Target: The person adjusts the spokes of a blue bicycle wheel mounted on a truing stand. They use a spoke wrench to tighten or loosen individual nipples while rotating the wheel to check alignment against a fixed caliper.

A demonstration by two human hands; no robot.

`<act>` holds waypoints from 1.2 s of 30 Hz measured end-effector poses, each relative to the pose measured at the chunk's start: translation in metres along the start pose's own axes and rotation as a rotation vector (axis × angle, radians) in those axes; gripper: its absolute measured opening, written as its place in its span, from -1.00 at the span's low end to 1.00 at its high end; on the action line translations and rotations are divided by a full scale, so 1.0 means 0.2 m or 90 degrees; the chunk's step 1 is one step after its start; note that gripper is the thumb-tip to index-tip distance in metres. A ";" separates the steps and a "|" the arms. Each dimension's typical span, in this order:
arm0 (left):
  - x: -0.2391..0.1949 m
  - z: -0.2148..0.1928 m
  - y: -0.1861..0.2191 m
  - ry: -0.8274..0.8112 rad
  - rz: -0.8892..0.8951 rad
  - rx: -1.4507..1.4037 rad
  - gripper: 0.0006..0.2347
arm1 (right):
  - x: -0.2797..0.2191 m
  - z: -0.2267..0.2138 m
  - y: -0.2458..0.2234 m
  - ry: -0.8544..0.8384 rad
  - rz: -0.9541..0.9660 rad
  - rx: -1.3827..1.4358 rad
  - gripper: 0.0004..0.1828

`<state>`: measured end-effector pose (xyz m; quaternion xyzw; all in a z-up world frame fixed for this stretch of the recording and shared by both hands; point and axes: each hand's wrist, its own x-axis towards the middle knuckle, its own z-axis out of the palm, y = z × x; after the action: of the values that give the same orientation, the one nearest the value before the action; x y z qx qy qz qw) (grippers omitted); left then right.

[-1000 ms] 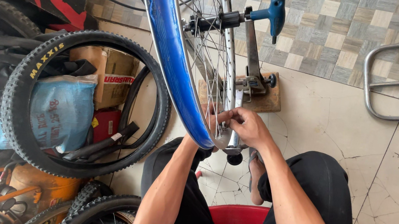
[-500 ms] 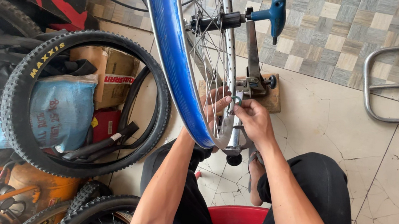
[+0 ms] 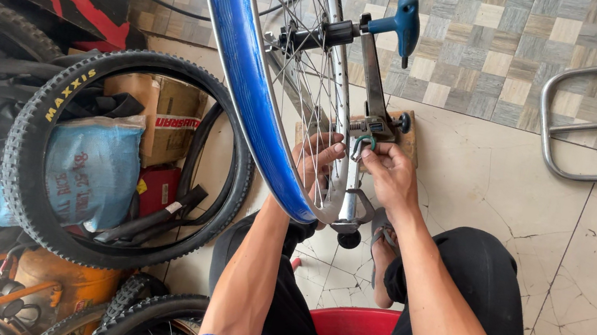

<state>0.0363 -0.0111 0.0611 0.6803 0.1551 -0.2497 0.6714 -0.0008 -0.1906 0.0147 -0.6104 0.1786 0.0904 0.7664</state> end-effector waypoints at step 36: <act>0.13 -0.09 -0.20 0.121 -0.051 -0.075 -0.54 | -0.13 -0.08 -0.18 0.035 -0.033 -0.189 -0.74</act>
<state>0.0376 0.0066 0.0133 0.6535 0.2594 -0.2013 0.6820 -0.0145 -0.2134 0.0531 -0.7237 0.1681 0.0793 0.6647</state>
